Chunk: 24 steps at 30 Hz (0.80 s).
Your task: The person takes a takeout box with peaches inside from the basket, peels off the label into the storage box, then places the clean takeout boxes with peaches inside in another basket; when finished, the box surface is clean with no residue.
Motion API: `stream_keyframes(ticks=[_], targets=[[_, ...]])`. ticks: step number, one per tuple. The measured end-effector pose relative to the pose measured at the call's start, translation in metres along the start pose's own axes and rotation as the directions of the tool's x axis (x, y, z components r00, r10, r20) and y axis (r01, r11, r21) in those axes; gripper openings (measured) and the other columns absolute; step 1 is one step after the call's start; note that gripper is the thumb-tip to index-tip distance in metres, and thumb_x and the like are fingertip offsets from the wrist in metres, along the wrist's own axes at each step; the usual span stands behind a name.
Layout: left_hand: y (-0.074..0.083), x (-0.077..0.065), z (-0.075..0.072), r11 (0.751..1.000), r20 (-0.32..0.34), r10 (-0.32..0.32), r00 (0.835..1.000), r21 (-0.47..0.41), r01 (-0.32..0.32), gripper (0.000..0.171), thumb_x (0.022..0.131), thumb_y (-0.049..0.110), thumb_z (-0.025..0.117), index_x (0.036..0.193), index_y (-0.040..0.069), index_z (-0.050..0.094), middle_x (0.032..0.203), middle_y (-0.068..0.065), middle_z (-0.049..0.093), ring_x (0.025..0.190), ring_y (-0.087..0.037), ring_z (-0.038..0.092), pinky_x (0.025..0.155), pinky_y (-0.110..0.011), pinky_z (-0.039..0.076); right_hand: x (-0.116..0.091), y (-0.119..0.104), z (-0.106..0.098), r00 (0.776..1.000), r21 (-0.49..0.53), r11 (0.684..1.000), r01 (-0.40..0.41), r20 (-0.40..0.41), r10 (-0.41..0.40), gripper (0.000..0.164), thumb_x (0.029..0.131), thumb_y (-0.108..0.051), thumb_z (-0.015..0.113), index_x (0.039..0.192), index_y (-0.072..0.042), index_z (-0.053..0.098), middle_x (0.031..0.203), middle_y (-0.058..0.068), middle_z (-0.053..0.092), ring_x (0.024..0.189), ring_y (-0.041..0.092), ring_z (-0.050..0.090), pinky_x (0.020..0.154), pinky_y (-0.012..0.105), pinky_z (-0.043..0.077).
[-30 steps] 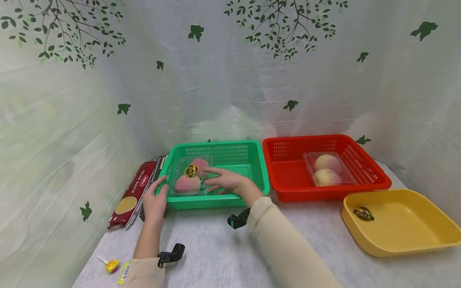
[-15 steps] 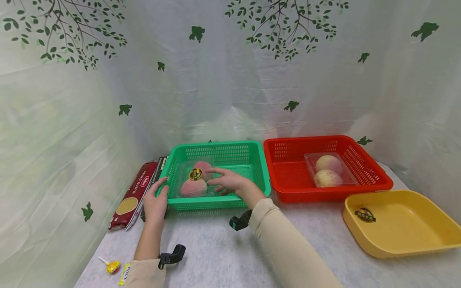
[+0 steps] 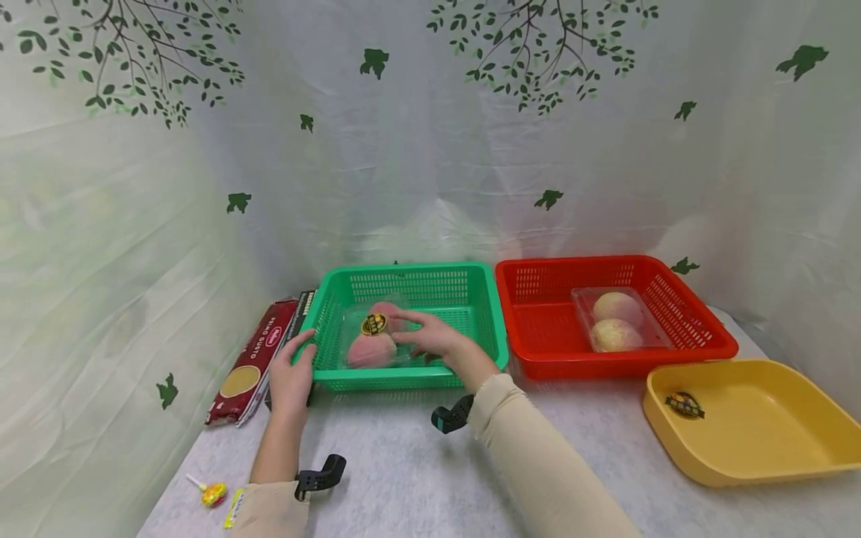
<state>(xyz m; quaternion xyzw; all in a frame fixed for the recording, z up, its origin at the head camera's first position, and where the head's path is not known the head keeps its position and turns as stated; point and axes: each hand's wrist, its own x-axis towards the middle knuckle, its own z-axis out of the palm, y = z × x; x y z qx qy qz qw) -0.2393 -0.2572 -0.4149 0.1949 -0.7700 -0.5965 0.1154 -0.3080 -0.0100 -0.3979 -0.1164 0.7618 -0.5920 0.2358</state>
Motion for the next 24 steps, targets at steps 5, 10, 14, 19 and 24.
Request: stream_keyframes(ticks=[5,10,14,19,24], targets=[[0.0012,-0.0011,-0.0007,1.000,0.000,0.009,1.000,-0.007,-0.009,0.041,0.104,0.027,0.049,0.144,0.024,0.054,0.163,-0.005,0.034,0.153,-0.029,0.024,0.123,-0.059,0.020,-0.0019,0.0008,0.0000,0.999,0.010,1.000,0.019,-0.039,-0.019,0.055,0.094,-0.025,0.070,0.145,-0.033,0.052,0.143,0.015,0.050,0.061,0.014,0.047,0.050,0.024,0.036],[0.0022,-0.0037,-0.0012,1.000,0.002,0.009,1.000,-0.020,-0.009,0.041,0.104,0.027,0.048,0.145,0.023,0.054,0.163,-0.005,0.033,0.152,-0.029,0.024,0.122,-0.059,0.021,-0.0029,0.0004,0.0007,0.995,0.002,0.999,0.038,-0.088,-0.038,0.051,0.095,-0.023,0.068,0.144,-0.031,0.055,0.149,0.014,0.044,0.060,0.015,0.039,0.057,0.032,0.035],[0.0024,-0.0053,-0.0018,1.000,0.007,0.005,1.000,-0.026,-0.005,0.041,0.105,0.027,0.047,0.145,0.023,0.054,0.163,-0.006,0.033,0.152,-0.029,0.024,0.122,-0.060,0.023,-0.0038,0.0006,0.0012,0.991,-0.016,0.999,0.046,-0.127,-0.047,0.047,0.095,-0.022,0.067,0.141,-0.030,0.058,0.156,0.007,0.042,0.107,0.024,0.059,0.091,0.044,0.048],[0.0024,-0.0051,-0.0020,1.000,0.004,0.000,1.000,-0.022,0.000,0.041,0.105,0.027,0.047,0.145,0.023,0.054,0.163,-0.006,0.033,0.152,-0.030,0.024,0.122,-0.060,0.022,-0.0063,-0.0007,0.0005,0.989,-0.022,0.998,0.064,-0.131,-0.066,0.047,0.096,-0.020,0.066,0.142,-0.030,0.057,0.166,0.007,0.025,0.153,0.035,0.019,0.117,0.060,0.030],[0.0011,-0.0045,-0.0005,1.000,0.012,0.017,1.000,-0.023,-0.017,0.041,0.105,0.026,0.047,0.145,0.022,0.054,0.163,-0.005,0.033,0.153,-0.029,0.023,0.123,-0.058,0.021,-0.0087,-0.0027,-0.0019,0.982,-0.007,0.997,0.070,-0.177,-0.070,0.050,0.096,-0.017,0.067,0.143,-0.029,0.056,0.160,0.012,0.021,0.068,0.022,0.049,0.067,0.037,0.048]])
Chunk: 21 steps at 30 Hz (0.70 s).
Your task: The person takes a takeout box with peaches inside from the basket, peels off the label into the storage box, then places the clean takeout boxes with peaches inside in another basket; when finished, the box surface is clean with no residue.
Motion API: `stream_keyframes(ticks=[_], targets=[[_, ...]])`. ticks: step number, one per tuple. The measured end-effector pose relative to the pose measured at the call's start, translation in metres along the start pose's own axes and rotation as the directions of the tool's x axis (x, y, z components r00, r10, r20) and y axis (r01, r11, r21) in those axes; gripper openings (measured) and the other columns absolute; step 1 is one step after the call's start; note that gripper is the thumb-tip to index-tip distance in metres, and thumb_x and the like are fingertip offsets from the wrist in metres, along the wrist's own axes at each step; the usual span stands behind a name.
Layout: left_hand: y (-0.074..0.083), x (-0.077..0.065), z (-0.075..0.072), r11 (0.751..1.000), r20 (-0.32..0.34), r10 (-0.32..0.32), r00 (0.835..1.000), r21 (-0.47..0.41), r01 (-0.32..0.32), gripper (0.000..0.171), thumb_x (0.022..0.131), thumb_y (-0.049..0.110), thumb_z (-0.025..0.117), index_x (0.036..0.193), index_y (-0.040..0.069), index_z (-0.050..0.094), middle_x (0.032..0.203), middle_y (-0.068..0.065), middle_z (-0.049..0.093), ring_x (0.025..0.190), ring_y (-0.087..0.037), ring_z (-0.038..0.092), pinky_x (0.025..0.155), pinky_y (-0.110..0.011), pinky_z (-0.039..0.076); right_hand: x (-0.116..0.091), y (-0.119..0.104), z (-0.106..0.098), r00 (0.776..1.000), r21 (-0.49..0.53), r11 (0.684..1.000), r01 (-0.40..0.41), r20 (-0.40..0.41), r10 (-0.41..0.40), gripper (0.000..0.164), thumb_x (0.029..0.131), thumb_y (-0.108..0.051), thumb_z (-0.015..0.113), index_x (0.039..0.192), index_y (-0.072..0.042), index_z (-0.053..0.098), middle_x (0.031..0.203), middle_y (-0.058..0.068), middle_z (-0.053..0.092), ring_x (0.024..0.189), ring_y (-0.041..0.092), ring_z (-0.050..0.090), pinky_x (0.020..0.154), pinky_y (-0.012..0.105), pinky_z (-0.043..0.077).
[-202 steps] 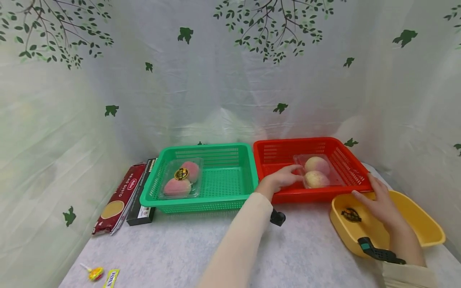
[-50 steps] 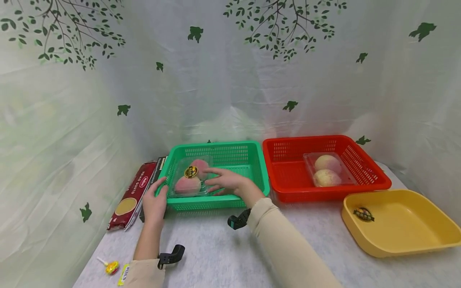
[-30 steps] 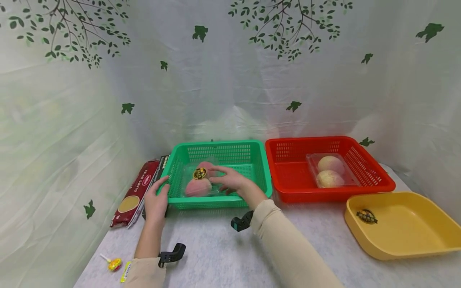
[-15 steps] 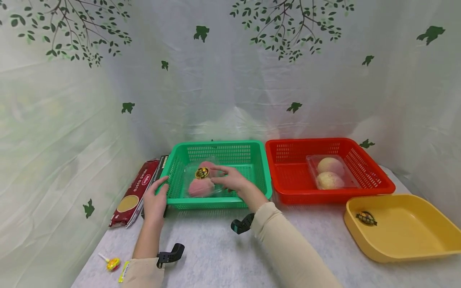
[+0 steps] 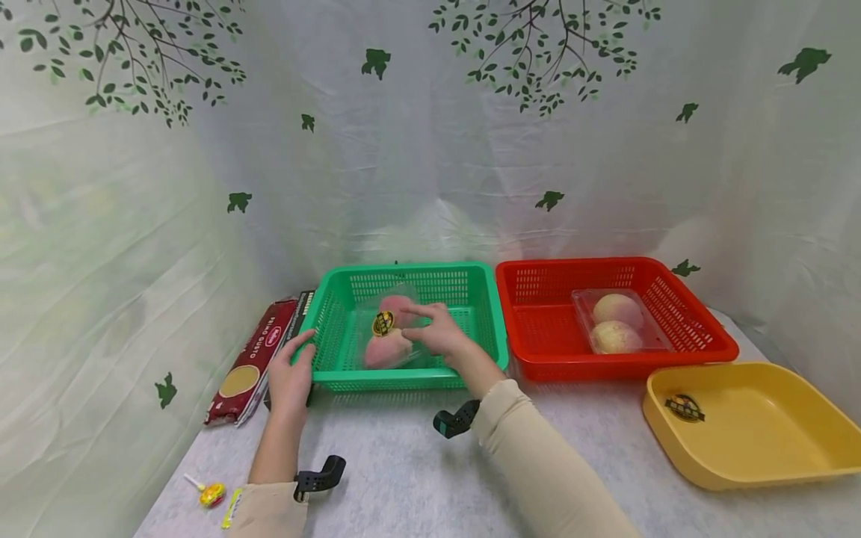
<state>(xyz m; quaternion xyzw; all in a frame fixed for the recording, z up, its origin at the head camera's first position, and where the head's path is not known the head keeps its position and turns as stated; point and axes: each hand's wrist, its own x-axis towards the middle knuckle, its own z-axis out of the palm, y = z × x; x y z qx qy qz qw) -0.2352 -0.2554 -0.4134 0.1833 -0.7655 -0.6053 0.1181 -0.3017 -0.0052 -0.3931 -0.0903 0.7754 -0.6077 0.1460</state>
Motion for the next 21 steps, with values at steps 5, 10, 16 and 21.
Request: stream_keyframes(ticks=[5,10,16,21], targets=[[-0.002,0.002,0.000,1.000,0.003,0.019,1.000,-0.002,-0.019,0.041,0.105,0.025,0.048,0.145,0.021,0.054,0.162,-0.003,0.034,0.153,-0.027,0.023,0.123,-0.056,0.021,-0.001,-0.001,-0.001,1.000,0.028,1.000,-0.001,-0.031,0.002,0.052,0.094,-0.013,0.068,0.143,-0.026,0.056,0.154,0.012,0.025,0.047,0.012,0.022,0.044,0.025,0.033],[-0.001,0.002,0.001,1.000,0.001,0.023,1.000,0.002,-0.023,0.041,0.104,0.025,0.048,0.144,0.021,0.054,0.162,-0.003,0.035,0.153,-0.028,0.023,0.123,-0.057,0.021,-0.005,-0.004,-0.004,0.998,0.066,0.997,-0.040,-0.048,0.043,0.053,0.093,-0.014,0.068,0.143,-0.027,0.056,0.163,0.008,0.023,0.091,0.024,0.058,0.068,0.039,0.053],[-0.001,0.003,0.002,1.000,0.004,0.028,1.000,0.012,-0.028,0.041,0.104,0.023,0.050,0.144,0.021,0.055,0.161,-0.004,0.037,0.153,-0.028,0.024,0.123,-0.057,0.021,-0.010,-0.009,-0.013,0.998,0.209,0.976,-0.059,-0.021,0.064,0.052,0.093,-0.013,0.067,0.141,-0.029,0.058,0.155,0.005,0.042,0.131,0.033,0.049,0.091,0.058,0.055],[-0.003,0.004,0.001,0.999,0.005,0.020,1.000,0.031,-0.020,0.042,0.104,0.024,0.049,0.146,0.022,0.053,0.162,-0.003,0.035,0.154,-0.029,0.023,0.123,-0.058,0.020,-0.020,-0.014,-0.021,0.999,0.252,0.967,-0.031,-0.025,0.039,0.048,0.094,-0.015,0.069,0.138,-0.031,0.060,0.148,0.005,0.046,0.119,0.026,0.058,0.081,0.049,0.060]])
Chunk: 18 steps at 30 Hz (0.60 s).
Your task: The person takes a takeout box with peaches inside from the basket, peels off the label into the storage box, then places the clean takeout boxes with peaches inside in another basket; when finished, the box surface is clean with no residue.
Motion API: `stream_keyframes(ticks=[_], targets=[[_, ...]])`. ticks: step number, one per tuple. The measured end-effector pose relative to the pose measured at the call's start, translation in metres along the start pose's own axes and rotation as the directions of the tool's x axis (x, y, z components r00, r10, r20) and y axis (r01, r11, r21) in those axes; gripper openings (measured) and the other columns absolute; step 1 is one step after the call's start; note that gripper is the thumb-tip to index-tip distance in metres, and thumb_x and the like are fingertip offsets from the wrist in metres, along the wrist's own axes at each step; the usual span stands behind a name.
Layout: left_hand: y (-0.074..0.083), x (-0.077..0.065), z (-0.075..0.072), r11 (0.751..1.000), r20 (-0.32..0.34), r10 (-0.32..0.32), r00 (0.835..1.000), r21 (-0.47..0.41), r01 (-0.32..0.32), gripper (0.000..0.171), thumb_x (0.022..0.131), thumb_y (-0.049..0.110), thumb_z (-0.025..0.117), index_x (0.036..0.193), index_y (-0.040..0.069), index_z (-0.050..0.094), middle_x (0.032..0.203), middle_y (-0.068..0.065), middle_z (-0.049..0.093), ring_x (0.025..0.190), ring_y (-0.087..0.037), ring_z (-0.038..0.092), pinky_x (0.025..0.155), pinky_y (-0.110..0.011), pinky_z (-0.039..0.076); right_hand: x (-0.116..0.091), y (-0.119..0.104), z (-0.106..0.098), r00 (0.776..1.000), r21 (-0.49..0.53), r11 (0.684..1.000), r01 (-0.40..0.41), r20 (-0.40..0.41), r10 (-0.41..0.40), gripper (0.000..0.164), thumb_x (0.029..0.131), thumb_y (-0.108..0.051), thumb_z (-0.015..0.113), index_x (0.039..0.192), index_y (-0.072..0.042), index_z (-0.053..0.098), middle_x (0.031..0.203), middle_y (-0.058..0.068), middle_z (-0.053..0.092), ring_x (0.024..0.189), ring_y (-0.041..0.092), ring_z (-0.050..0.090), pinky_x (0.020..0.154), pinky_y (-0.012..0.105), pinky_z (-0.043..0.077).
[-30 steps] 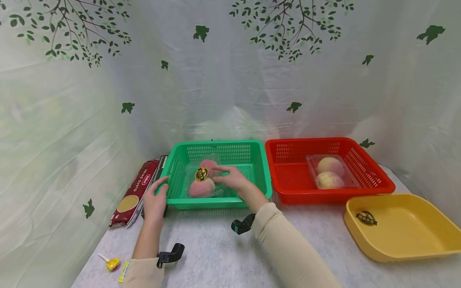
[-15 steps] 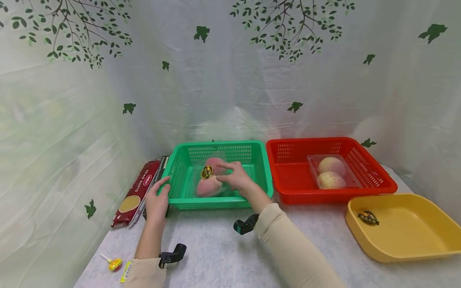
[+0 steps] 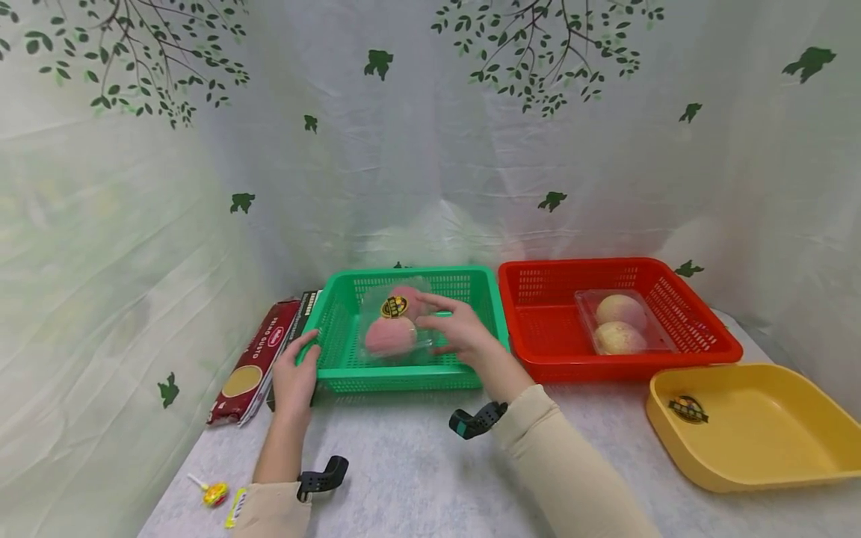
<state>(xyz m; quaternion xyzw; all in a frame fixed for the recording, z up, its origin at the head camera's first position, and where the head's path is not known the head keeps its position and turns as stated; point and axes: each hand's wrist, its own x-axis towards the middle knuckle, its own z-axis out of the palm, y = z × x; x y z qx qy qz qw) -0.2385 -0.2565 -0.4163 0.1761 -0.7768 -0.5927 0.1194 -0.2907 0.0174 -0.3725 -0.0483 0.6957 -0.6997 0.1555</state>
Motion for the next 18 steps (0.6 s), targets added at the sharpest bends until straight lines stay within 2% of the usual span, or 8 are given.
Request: stream_keyframes(ticks=[3,8,12,18], targets=[[-0.001,-0.001,-0.001,1.000,0.006,-0.001,1.000,0.002,0.001,0.043,0.104,0.025,0.049,0.147,0.022,0.051,0.163,-0.003,0.034,0.154,-0.029,0.022,0.123,-0.059,0.020,-0.010,-0.003,-0.005,1.000,0.022,0.999,0.025,0.000,-0.025,0.046,0.095,-0.017,0.068,0.138,-0.031,0.061,0.147,0.006,0.044,0.120,0.027,0.057,0.076,0.043,0.062],[0.000,-0.003,-0.003,1.000,0.012,0.005,1.000,-0.003,-0.005,0.043,0.104,0.025,0.050,0.148,0.022,0.050,0.163,-0.003,0.034,0.154,-0.028,0.022,0.123,-0.059,0.020,-0.025,-0.008,-0.014,0.998,0.052,0.997,0.055,-0.020,-0.054,0.043,0.096,-0.018,0.066,0.137,-0.031,0.061,0.146,0.006,0.042,0.119,0.028,0.056,0.080,0.044,0.061],[0.000,-0.003,-0.002,1.000,0.012,0.002,1.000,-0.003,-0.002,0.044,0.104,0.025,0.050,0.148,0.022,0.050,0.163,-0.004,0.034,0.154,-0.029,0.022,0.123,-0.060,0.019,-0.037,-0.013,-0.023,0.998,0.067,0.996,0.066,-0.023,-0.065,0.041,0.097,-0.019,0.064,0.136,-0.031,0.061,0.146,0.005,0.040,0.126,0.029,0.049,0.084,0.045,0.061],[0.000,-0.001,0.000,1.000,0.007,-0.004,1.000,0.001,0.004,0.044,0.104,0.025,0.049,0.148,0.022,0.050,0.163,-0.004,0.034,0.154,-0.030,0.023,0.122,-0.061,0.019,-0.059,-0.016,-0.035,0.996,0.079,0.993,0.091,0.012,-0.092,0.040,0.098,-0.022,0.063,0.137,-0.034,0.060,0.146,0.003,0.042,0.133,0.029,0.042,0.080,0.038,0.061]])
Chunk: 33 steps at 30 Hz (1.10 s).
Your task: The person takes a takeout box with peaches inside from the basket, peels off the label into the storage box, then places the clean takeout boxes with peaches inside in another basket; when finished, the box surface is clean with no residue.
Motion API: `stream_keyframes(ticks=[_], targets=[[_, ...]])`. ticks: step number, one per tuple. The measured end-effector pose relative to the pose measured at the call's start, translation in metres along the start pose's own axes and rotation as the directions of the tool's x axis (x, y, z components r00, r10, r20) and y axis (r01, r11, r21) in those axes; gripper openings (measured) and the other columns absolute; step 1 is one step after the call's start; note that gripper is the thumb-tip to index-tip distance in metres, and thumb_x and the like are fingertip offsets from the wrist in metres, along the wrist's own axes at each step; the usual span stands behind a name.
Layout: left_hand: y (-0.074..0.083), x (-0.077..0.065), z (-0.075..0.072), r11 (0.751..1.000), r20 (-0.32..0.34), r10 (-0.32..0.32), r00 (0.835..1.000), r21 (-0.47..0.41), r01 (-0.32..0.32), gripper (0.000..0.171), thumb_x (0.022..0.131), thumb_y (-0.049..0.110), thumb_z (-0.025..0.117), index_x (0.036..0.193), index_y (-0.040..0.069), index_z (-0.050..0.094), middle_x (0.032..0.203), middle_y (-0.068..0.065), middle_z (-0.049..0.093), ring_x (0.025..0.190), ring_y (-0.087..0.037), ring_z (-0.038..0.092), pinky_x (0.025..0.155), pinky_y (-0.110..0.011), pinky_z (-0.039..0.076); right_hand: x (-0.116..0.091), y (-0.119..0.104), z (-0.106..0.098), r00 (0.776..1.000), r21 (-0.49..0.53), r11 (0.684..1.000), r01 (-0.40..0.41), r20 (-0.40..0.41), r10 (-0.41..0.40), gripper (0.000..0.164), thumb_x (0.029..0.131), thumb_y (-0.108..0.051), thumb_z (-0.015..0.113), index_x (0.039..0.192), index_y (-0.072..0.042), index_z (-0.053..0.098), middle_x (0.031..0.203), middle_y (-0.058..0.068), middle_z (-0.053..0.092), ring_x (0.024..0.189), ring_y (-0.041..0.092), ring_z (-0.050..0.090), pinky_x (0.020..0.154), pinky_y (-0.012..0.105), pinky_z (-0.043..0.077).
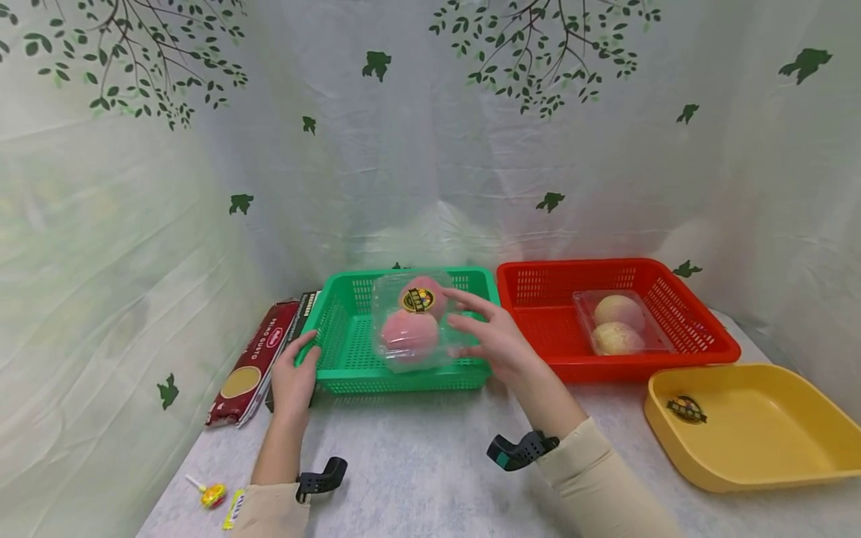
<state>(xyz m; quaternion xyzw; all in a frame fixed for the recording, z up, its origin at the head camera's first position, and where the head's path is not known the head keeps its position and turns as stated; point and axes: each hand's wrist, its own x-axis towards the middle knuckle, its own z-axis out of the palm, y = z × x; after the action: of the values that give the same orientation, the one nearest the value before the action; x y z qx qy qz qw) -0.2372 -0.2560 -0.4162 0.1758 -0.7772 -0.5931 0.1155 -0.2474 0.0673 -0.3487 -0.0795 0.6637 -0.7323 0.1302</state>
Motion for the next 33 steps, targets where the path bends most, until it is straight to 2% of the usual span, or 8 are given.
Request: stream_keyframes(ticks=[6,13,20,26,33], targets=[[0.001,0.000,0.001,1.000,-0.004,-0.007,1.000,-0.004,0.007,0.044,0.104,0.024,0.050,0.148,0.022,0.050,0.163,-0.004,0.034,0.154,-0.030,0.021,0.123,-0.061,0.018,-0.022,0.000,-0.013,0.999,-0.026,1.000,0.004,0.038,-0.003,0.045,0.098,-0.025,0.063,0.141,-0.035,0.055,0.149,0.002,0.040,0.136,0.027,0.037,0.089,0.039,0.058],[0.000,0.000,0.002,1.000,0.001,-0.009,1.000,-0.013,0.009,0.044,0.104,0.024,0.050,0.147,0.022,0.050,0.163,-0.003,0.035,0.154,-0.030,0.022,0.122,-0.062,0.018,-0.046,0.003,-0.032,0.998,-0.046,0.999,0.002,0.071,0.001,0.052,0.098,-0.025,0.063,0.147,-0.031,0.049,0.153,0.004,0.038,0.139,0.029,0.042,0.096,0.040,0.054],[0.000,0.000,0.001,1.000,-0.001,-0.005,1.000,-0.010,0.005,0.044,0.104,0.026,0.049,0.148,0.023,0.050,0.163,-0.004,0.035,0.154,-0.030,0.022,0.122,-0.062,0.020,-0.066,0.015,-0.054,0.992,-0.047,0.998,0.045,0.122,-0.039,0.056,0.097,-0.025,0.064,0.150,-0.026,0.046,0.158,0.004,0.037,0.143,0.034,0.037,0.106,0.052,0.049],[0.000,-0.001,0.001,1.000,-0.006,-0.010,1.000,-0.007,0.010,0.043,0.104,0.025,0.049,0.147,0.023,0.051,0.163,-0.004,0.034,0.154,-0.029,0.022,0.122,-0.063,0.018,-0.076,0.026,-0.070,0.986,-0.070,0.996,0.052,0.164,-0.040,0.054,0.098,-0.020,0.061,0.150,-0.023,0.046,0.158,0.007,0.038,0.142,0.033,0.035,0.104,0.050,0.049],[-0.001,0.000,0.003,1.000,-0.025,-0.001,1.000,0.004,0.001,0.043,0.104,0.025,0.049,0.146,0.022,0.052,0.162,-0.004,0.036,0.154,-0.030,0.022,0.121,-0.063,0.019,-0.087,0.034,-0.088,0.970,-0.080,0.990,0.117,0.222,-0.096,0.052,0.098,-0.016,0.058,0.149,-0.019,0.047,0.153,-0.002,0.045,0.140,0.026,0.036,0.102,0.048,0.052]])
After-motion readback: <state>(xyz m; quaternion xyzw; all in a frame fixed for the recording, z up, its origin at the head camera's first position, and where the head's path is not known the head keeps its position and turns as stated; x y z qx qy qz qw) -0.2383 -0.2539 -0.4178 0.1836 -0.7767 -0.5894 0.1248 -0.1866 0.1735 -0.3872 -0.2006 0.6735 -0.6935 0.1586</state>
